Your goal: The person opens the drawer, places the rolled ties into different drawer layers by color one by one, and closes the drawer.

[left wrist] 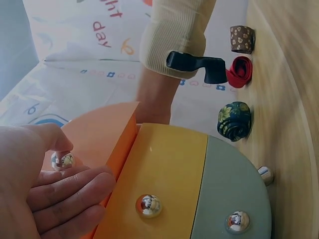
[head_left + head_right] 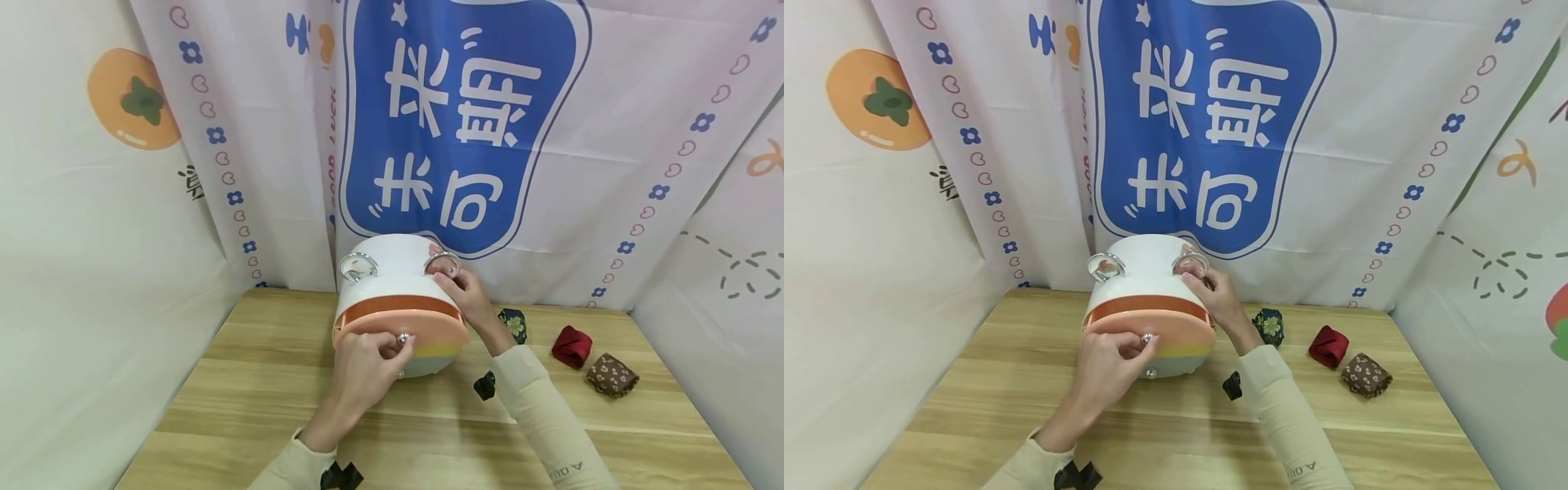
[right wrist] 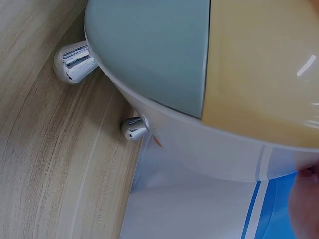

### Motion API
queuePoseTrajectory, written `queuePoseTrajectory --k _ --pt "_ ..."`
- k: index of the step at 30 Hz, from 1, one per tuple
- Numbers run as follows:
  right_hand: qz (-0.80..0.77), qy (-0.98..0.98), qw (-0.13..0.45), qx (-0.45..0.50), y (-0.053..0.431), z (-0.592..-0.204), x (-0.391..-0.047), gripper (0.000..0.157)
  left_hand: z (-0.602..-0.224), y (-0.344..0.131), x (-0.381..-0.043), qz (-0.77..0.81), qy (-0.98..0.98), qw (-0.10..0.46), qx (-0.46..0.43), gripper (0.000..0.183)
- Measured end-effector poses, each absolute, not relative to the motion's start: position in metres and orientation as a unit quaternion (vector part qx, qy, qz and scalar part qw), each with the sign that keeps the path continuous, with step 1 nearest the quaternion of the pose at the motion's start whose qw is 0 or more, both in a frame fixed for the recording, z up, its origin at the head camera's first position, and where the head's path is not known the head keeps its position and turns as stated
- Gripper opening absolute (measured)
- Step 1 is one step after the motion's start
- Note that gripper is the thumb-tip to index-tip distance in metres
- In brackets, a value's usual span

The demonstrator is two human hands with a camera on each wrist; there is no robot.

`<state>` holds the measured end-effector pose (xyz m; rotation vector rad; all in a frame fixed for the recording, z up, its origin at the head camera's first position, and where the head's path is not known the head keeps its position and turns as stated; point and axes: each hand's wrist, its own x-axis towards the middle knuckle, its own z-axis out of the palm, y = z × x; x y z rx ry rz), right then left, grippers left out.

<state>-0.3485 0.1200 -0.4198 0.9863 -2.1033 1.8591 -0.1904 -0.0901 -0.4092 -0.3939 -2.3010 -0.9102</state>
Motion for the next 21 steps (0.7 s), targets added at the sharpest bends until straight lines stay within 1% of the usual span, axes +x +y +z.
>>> queuePoseTrajectory --k 4,12,21 --pt "0.624 -0.706 0.081 0.325 0.120 -0.420 -0.348 0.027 -0.410 -0.089 -0.187 -0.346 -0.871 0.315 -0.149 0.036" --pt "0.625 -0.704 0.078 0.330 0.119 -0.419 -0.347 0.032 -0.412 -0.089 -0.181 -0.340 -0.867 0.334 -0.144 0.038" --pt "0.623 -0.712 0.081 0.312 0.120 -0.419 -0.345 0.029 -0.412 -0.088 -0.175 -0.350 -0.863 0.334 -0.149 0.036"
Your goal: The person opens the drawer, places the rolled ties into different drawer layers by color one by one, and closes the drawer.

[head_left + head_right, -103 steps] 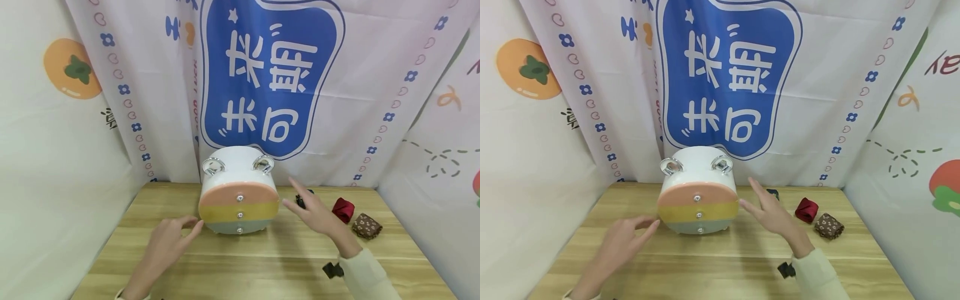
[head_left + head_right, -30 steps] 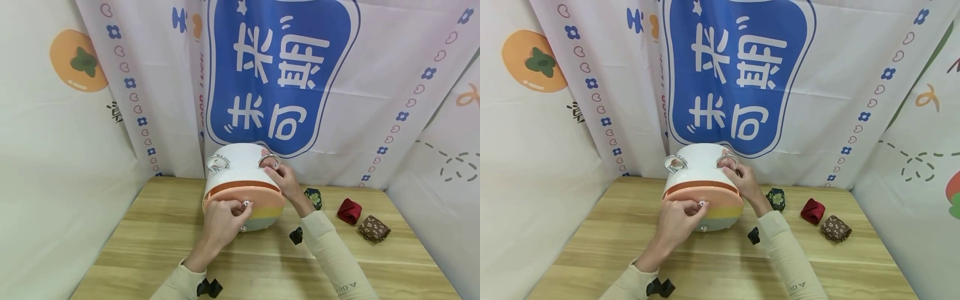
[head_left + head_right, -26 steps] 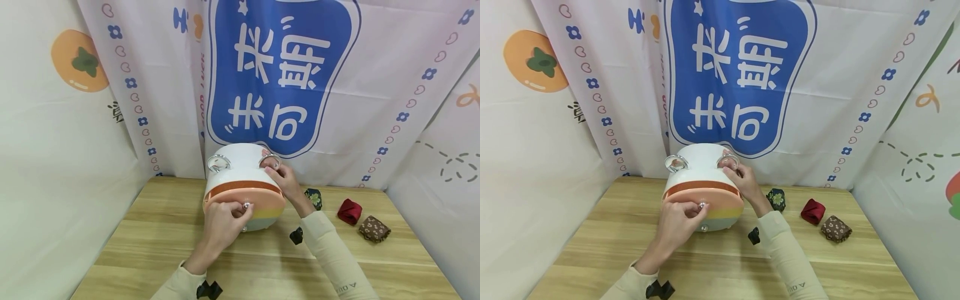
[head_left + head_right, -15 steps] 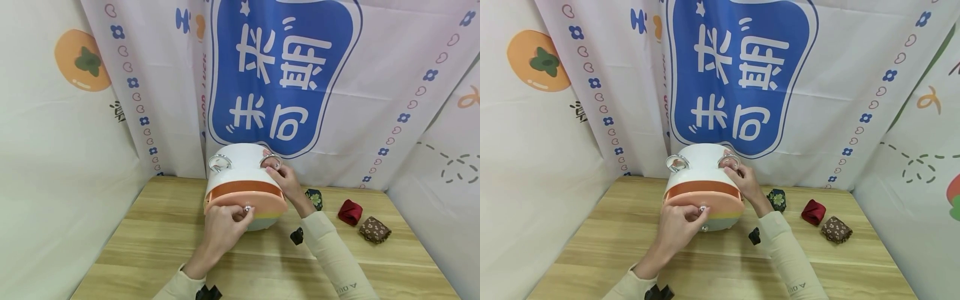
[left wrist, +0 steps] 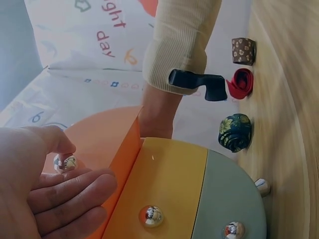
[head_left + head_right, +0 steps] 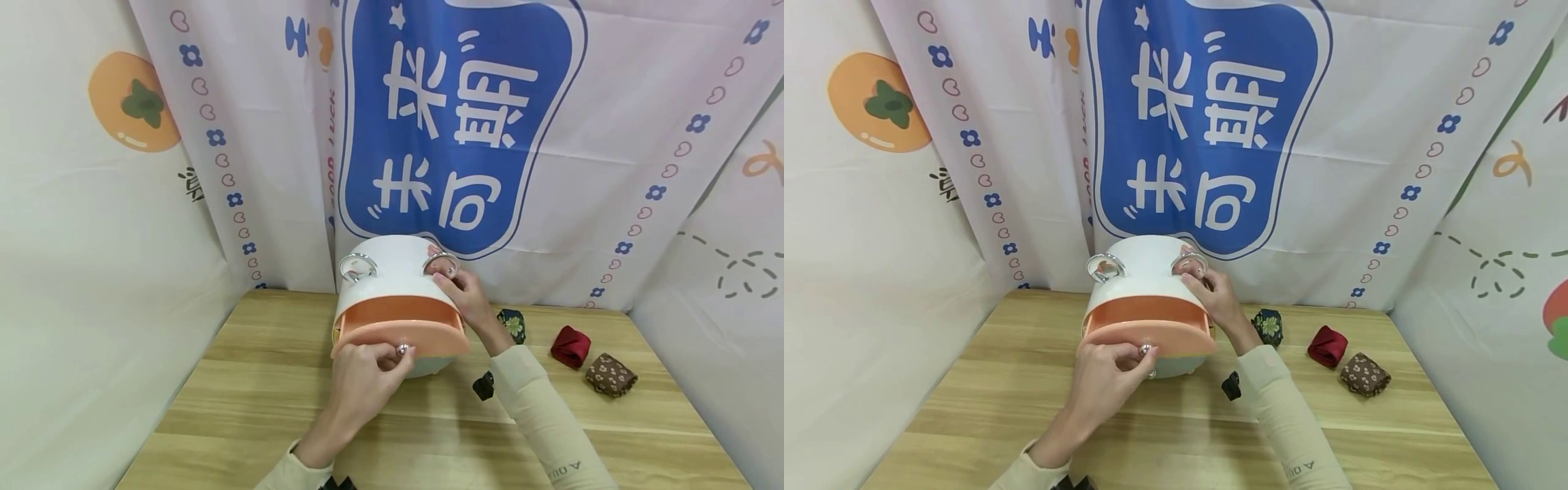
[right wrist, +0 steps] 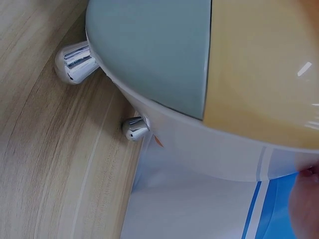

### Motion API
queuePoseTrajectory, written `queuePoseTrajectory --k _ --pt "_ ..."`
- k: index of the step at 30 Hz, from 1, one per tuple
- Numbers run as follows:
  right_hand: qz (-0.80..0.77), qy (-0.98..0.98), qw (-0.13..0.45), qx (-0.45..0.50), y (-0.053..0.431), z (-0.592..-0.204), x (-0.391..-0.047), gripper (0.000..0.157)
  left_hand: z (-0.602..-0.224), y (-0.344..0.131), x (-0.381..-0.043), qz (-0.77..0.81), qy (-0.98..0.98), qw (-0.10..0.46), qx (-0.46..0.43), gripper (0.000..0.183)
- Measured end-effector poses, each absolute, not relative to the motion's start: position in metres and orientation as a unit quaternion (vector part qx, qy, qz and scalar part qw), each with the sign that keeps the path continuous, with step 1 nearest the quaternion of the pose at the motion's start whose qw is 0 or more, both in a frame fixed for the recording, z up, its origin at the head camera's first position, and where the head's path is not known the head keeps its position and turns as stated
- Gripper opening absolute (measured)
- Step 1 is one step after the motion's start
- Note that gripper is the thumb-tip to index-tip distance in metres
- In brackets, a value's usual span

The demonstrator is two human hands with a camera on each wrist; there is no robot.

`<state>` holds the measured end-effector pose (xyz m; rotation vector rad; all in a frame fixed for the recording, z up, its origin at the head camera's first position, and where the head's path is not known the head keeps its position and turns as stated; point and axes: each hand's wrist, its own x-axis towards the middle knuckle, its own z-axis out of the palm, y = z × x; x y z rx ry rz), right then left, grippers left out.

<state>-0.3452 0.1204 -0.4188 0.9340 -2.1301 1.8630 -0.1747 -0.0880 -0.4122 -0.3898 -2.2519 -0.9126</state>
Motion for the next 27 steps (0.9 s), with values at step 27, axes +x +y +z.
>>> queuePoseTrajectory --k 27 --pt "0.625 -0.720 0.095 0.287 0.118 -0.419 -0.346 0.027 -0.415 -0.086 -0.155 -0.356 -0.858 0.336 -0.157 0.033"
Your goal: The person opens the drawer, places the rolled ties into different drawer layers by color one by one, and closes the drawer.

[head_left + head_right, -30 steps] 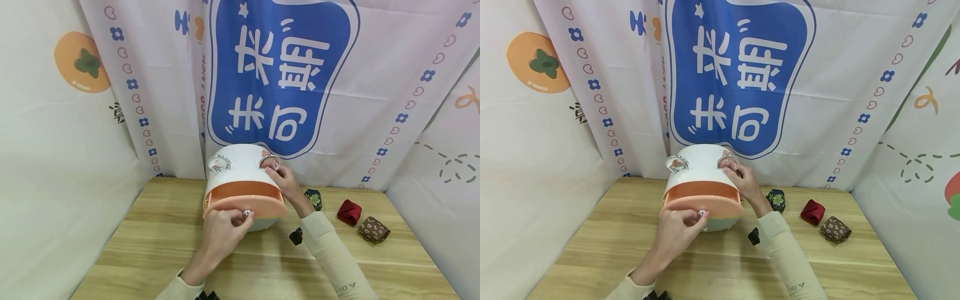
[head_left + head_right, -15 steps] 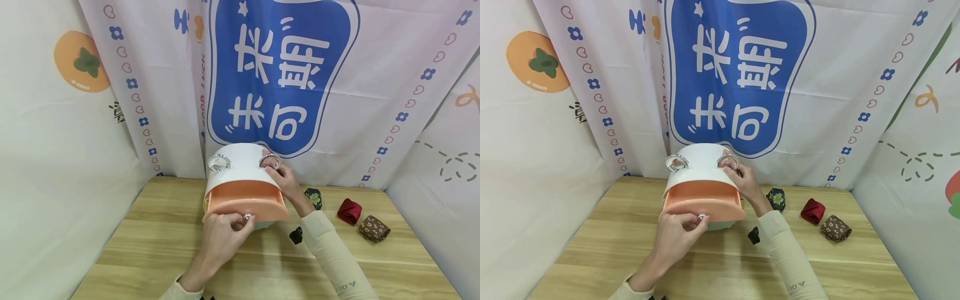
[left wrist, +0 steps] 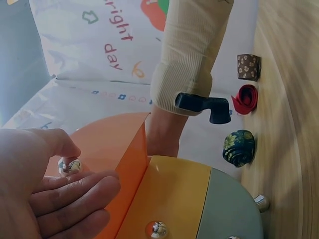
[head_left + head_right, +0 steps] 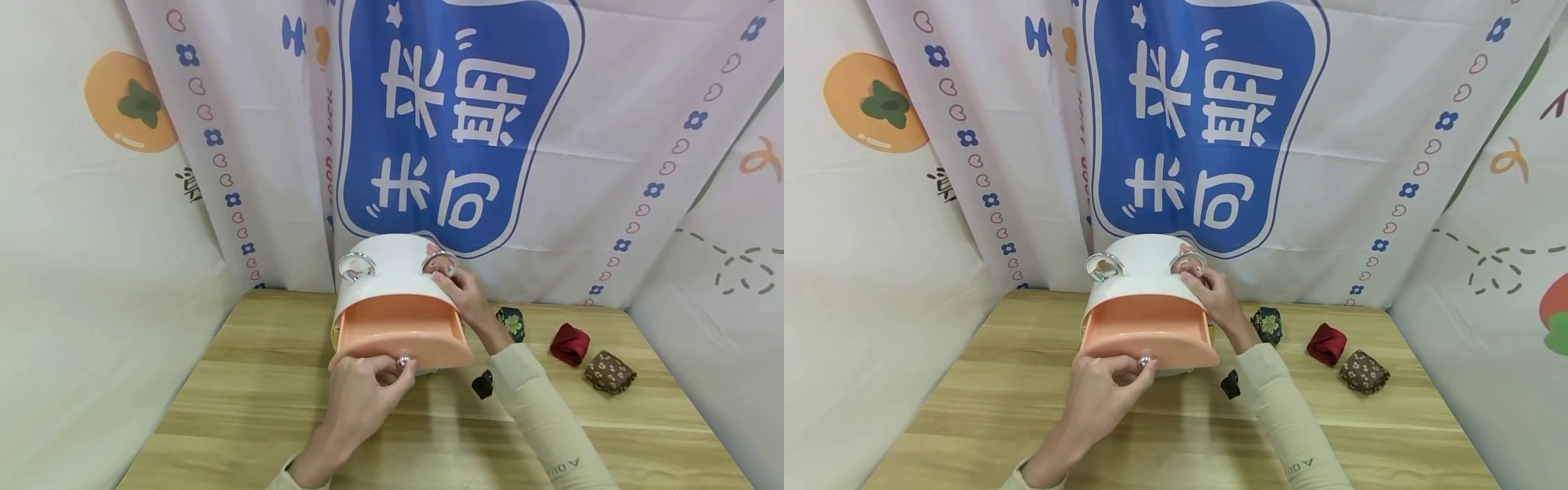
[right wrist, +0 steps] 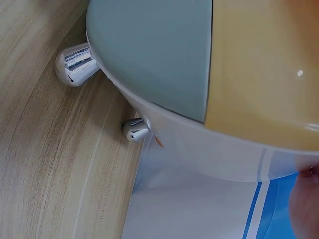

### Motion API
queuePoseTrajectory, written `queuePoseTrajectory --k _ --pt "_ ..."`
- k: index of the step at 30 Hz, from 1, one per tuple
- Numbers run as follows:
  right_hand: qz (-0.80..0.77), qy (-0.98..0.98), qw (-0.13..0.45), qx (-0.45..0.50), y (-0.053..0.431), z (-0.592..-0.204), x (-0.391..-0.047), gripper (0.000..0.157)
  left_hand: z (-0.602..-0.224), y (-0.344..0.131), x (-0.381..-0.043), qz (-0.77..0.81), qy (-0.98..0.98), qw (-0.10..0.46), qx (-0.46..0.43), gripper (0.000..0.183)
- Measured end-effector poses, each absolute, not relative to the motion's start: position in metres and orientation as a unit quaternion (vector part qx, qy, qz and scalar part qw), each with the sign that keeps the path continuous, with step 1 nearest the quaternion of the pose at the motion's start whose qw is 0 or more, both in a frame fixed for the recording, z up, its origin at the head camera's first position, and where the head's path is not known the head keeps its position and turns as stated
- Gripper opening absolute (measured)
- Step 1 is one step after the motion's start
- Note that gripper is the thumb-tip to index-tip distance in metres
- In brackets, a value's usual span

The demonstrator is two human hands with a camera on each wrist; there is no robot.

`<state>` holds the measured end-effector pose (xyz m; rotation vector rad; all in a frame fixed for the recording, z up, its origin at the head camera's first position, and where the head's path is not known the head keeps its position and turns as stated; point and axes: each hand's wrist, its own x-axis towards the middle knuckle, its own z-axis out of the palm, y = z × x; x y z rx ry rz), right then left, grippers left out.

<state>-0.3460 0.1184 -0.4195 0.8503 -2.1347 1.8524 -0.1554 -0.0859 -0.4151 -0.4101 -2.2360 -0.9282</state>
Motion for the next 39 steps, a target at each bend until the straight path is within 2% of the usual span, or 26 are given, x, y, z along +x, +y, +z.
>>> queuePoseTrajectory --k 9,18,28,35,39 --pt "0.620 -0.721 0.103 0.294 0.118 -0.419 -0.348 0.026 -0.416 -0.084 -0.146 -0.360 -0.852 0.346 -0.156 0.036" --pt "0.627 -0.709 0.112 0.302 0.122 -0.423 -0.346 0.024 -0.417 -0.080 -0.139 -0.394 -0.853 0.310 -0.149 0.032" --pt "0.618 -0.719 0.100 0.303 0.123 -0.419 -0.349 0.025 -0.419 -0.080 -0.139 -0.400 -0.849 0.315 -0.143 0.028" --pt "0.551 -0.767 0.102 0.312 0.129 -0.409 -0.345 0.020 -0.421 -0.081 -0.140 -0.397 -0.850 0.315 -0.146 0.029" --pt "0.494 -0.817 0.085 0.284 0.135 -0.400 -0.340 0.026 -0.421 -0.083 -0.140 -0.396 -0.852 0.312 -0.141 0.029"
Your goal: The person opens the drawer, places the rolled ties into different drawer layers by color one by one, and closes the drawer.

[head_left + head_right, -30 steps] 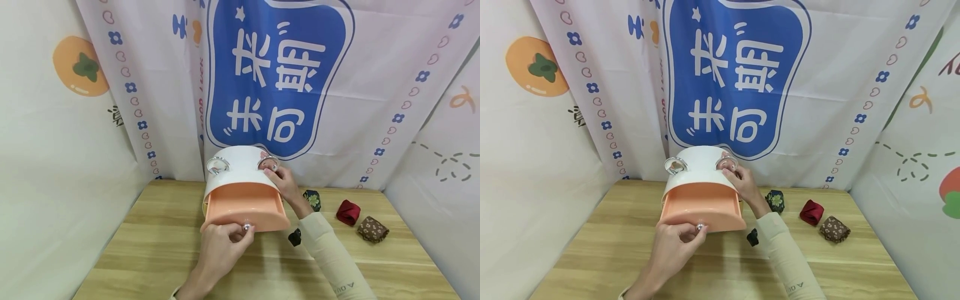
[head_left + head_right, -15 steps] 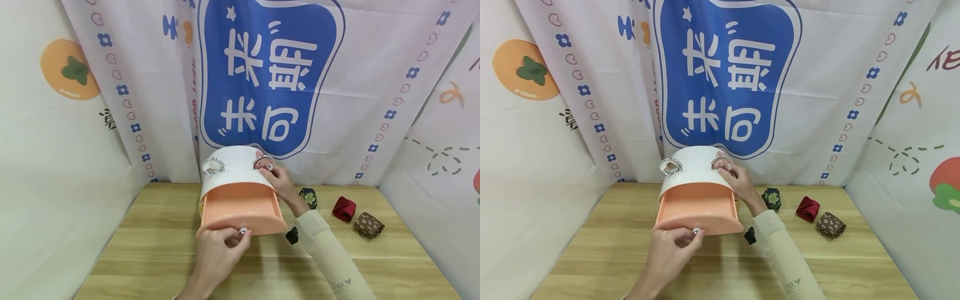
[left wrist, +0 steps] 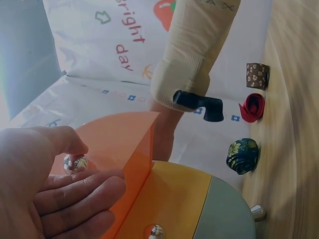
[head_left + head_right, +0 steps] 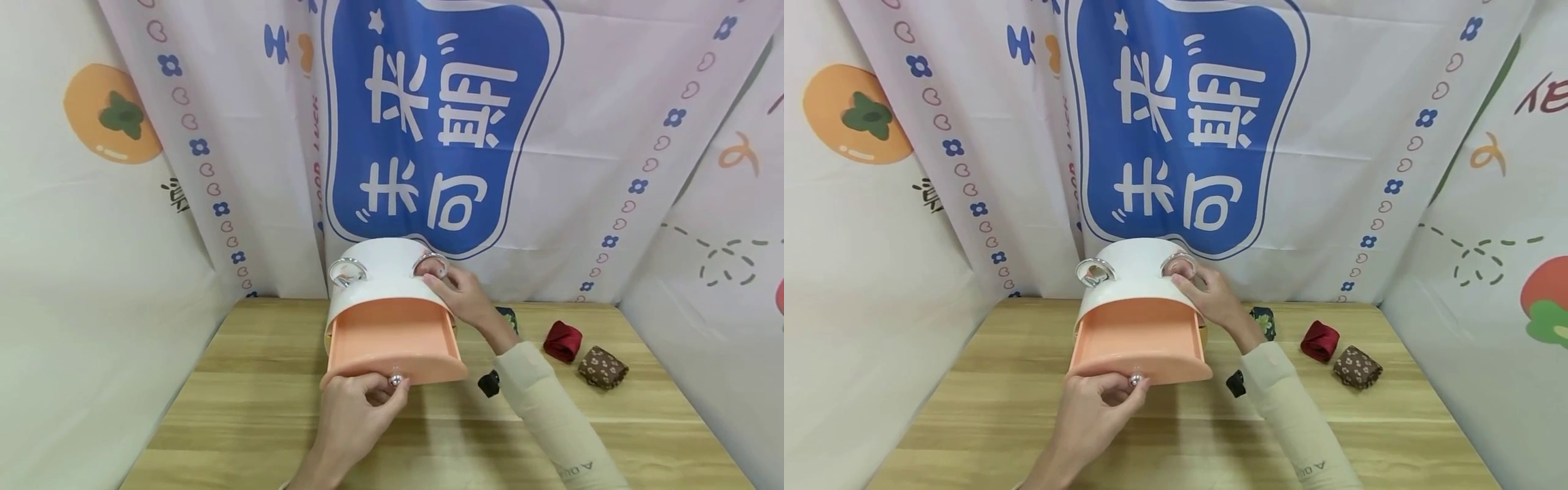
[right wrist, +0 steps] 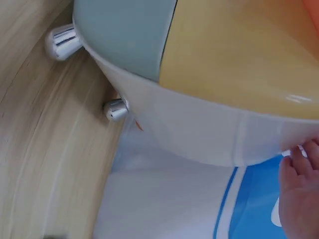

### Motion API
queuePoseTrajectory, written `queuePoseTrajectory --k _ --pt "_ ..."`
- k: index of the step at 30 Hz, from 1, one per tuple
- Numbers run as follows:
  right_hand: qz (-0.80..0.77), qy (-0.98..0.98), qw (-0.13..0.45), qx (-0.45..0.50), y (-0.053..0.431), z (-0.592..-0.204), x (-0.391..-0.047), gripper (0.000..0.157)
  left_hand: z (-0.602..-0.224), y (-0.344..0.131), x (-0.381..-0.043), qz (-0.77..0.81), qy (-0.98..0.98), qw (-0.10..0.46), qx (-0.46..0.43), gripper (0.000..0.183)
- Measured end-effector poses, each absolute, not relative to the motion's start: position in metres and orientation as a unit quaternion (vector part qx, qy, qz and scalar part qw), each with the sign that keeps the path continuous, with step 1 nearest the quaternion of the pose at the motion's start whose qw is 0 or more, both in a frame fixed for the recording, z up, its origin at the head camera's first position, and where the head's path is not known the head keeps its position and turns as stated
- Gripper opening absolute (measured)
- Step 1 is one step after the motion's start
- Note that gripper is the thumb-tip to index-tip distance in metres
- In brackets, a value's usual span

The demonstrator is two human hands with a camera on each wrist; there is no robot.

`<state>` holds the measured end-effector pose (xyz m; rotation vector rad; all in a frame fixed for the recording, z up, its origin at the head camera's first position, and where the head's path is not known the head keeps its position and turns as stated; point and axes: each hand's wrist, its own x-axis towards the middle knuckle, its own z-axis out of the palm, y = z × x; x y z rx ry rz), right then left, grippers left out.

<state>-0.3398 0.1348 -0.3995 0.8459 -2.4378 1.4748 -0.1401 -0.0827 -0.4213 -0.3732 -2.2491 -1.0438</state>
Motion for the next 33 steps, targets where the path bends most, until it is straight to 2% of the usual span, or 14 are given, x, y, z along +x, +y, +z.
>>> queuePoseTrajectory --k 5,8,15,23,33 --pt "0.429 -0.858 0.070 0.274 0.159 -0.399 -0.336 0.052 -0.422 -0.083 -0.140 -0.402 -0.853 0.303 -0.139 0.029" --pt "0.404 -0.872 0.058 0.268 0.180 -0.400 -0.335 0.062 -0.421 -0.083 -0.140 -0.401 -0.854 0.300 -0.138 0.029" --pt "0.329 -0.917 0.023 0.223 0.233 -0.404 -0.334 0.073 -0.422 -0.084 -0.140 -0.409 -0.853 0.294 -0.136 0.031" --pt "0.247 -0.948 0.022 0.199 0.291 -0.425 -0.339 0.077 -0.419 -0.086 -0.142 -0.385 -0.863 0.300 -0.133 0.032" --pt "0.149 -0.970 -0.014 0.193 0.338 -0.443 -0.330 0.085 -0.420 -0.088 -0.141 -0.367 -0.867 0.310 -0.136 0.029"
